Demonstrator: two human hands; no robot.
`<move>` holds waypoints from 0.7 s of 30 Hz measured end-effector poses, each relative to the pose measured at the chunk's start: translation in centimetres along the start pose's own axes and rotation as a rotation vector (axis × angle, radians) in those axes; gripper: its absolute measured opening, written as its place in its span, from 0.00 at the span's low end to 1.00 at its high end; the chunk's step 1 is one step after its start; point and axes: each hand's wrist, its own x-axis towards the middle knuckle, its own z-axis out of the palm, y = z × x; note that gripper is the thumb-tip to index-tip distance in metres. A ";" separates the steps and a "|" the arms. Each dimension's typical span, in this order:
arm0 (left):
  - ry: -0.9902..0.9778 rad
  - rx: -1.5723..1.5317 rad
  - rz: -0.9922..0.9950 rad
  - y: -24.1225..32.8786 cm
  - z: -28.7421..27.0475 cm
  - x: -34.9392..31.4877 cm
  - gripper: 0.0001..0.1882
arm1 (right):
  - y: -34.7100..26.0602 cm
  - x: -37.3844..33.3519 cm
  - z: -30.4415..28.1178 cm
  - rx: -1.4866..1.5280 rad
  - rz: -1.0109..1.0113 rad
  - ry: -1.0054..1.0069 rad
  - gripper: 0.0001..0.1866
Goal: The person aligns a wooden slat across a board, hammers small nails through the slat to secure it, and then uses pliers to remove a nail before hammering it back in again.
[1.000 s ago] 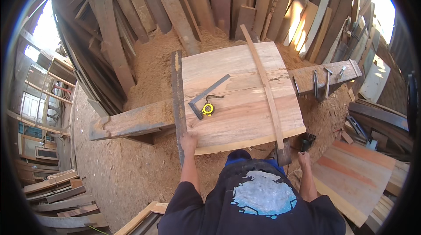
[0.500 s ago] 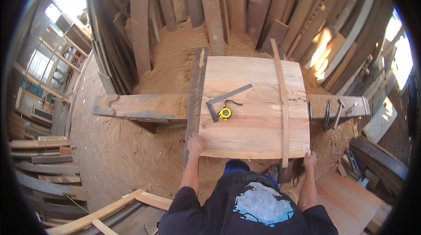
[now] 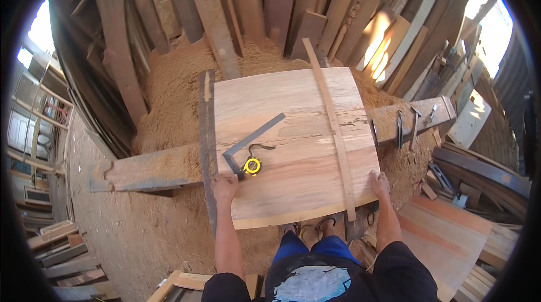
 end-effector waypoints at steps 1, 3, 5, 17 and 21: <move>-0.013 -0.048 -0.076 1.2 -0.6 -0.1 0.40 | -0.5 -0.4 -0.6 0.012 0.014 0.002 0.34; -0.008 -0.029 -0.071 1.7 -0.9 0.7 0.38 | -1.6 -1.3 -0.3 0.000 0.043 0.088 0.36; -0.006 -0.026 -0.095 1.1 -0.9 1.5 0.36 | -1.4 -0.7 0.2 -0.013 0.069 0.119 0.37; 0.218 -0.112 -0.206 -0.3 1.2 -0.6 0.36 | -1.1 -0.3 1.0 0.032 0.023 0.130 0.39; 0.170 -0.006 -0.130 1.2 1.8 0.0 0.37 | 0.6 1.2 -0.3 0.018 0.059 0.024 0.41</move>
